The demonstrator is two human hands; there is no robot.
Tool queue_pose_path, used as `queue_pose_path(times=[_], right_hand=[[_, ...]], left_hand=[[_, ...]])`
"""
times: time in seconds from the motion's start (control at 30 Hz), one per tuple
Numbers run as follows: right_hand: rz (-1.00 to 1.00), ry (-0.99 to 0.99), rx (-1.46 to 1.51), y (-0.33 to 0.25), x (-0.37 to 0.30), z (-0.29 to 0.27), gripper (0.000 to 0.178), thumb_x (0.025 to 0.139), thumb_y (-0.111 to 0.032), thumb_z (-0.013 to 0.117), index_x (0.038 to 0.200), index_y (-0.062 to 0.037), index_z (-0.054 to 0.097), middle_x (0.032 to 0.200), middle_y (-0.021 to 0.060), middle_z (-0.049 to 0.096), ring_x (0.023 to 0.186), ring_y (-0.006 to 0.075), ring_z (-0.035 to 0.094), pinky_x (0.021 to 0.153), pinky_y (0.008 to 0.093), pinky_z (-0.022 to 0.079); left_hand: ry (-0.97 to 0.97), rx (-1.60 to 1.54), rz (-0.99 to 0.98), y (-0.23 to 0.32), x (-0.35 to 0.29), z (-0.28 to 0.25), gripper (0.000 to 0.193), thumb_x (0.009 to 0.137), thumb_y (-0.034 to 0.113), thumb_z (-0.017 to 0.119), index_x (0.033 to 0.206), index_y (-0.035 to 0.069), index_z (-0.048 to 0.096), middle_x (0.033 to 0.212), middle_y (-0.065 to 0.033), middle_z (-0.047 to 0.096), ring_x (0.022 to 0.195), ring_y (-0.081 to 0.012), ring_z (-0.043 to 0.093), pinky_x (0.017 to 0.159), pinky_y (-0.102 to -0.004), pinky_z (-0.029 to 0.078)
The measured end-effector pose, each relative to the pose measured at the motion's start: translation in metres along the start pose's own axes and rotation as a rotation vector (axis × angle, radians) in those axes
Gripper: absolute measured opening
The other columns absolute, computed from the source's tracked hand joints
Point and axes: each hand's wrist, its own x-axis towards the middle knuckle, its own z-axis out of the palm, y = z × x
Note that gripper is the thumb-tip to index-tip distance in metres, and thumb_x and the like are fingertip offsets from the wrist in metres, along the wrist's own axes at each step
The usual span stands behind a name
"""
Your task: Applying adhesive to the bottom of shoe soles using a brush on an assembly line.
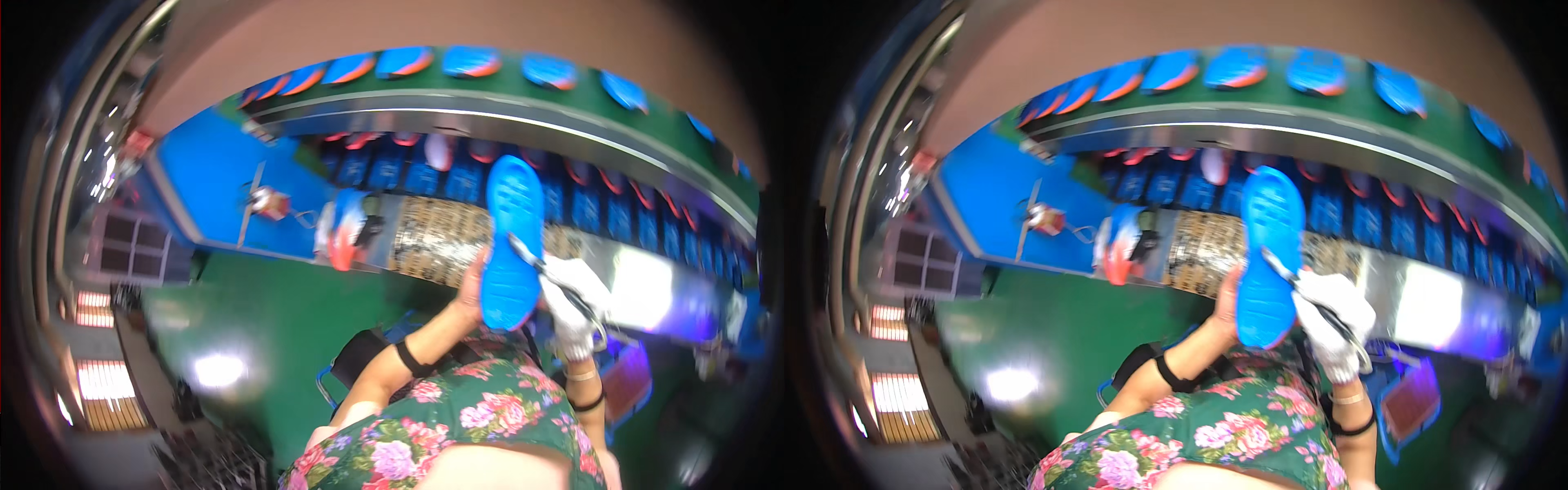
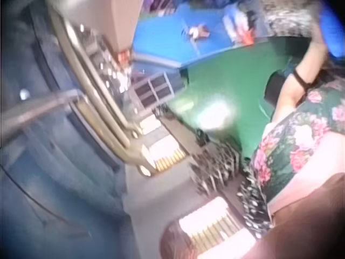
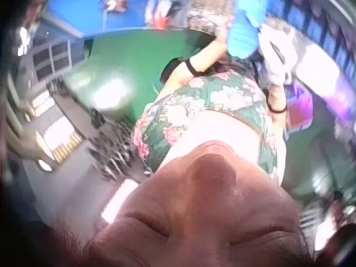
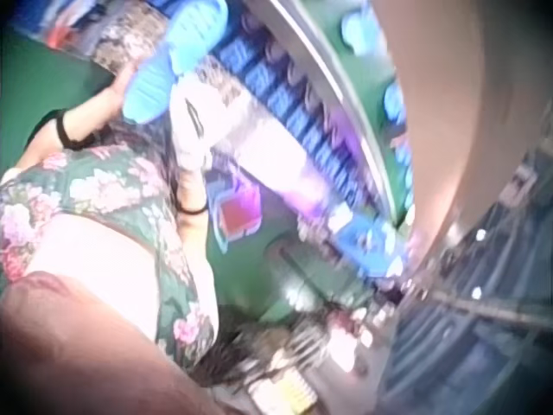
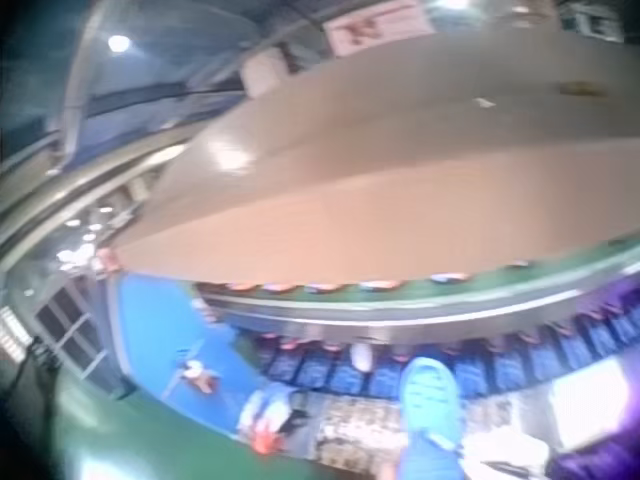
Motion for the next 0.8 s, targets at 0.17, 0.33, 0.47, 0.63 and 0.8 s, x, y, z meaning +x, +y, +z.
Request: queue_pose_path(times=[0.17,0.33,0.47,0.63,0.8], right_hand=[[-0.255,0.123,-0.143,0.039,0.06,-0.023,0.021,0.078,0.0,0.081,0.099,-0.004,0.078,0.096,0.0125,0.077,0.084,0.0258,0.072,0.076,0.0362,0.057],[-0.37,0.156,-0.299,0.016,0.069,-0.038,0.028,0.077,0.0,0.08,0.105,-0.0043,0.078,0.103,0.0131,0.076,0.091,0.028,0.072,0.08,0.0376,0.056],[-0.461,0.128,-0.438,0.016,0.065,-0.041,0.034,0.075,-0.001,0.079,0.109,-0.0061,0.078,0.107,0.0143,0.076,0.095,0.0298,0.071,0.082,0.0387,0.056],[-0.386,0.069,-0.231,0.014,0.049,-0.035,0.031,0.074,-0.001,0.08,0.104,-0.0081,0.079,0.102,0.0135,0.077,0.089,0.0286,0.072,0.078,0.0386,0.058],[-0.26,0.283,-0.126,0.034,0.047,-0.029,0.02,0.079,-0.002,0.08,0.098,-0.0061,0.078,0.103,0.0136,0.077,0.092,0.0263,0.073,0.082,0.0376,0.058]], left_hand=[[-0.213,-0.074,-0.115,0.031,0.088,0.01,0.098,0.084,0.081,0.057,0.151,0.01,0.044,0.142,-0.0169,0.058,0.127,-0.0364,0.06,0.107,-0.0575,0.05],[-0.226,0.142,-0.132,0.021,0.075,0.004,0.089,0.09,0.07,0.06,0.157,0.015,0.037,0.153,-0.0148,0.049,0.139,-0.0368,0.05,0.116,-0.0572,0.041],[-0.291,0.102,-0.13,0.018,0.08,-0.009,0.074,0.098,0.055,0.06,0.153,0.01,0.041,0.146,-0.0164,0.056,0.132,-0.0355,0.057,0.113,-0.0537,0.046],[-0.275,0.188,-0.13,0.019,0.08,-0.004,0.081,0.098,0.061,0.054,0.158,0.012,0.032,0.154,-0.0156,0.047,0.14,-0.0349,0.049,0.115,-0.0538,0.043],[-0.133,0.299,-0.011,0.019,0.082,-0.005,0.089,0.091,0.071,0.057,0.157,0.015,0.036,0.153,-0.0149,0.049,0.139,-0.0361,0.049,0.118,-0.0552,0.037]])
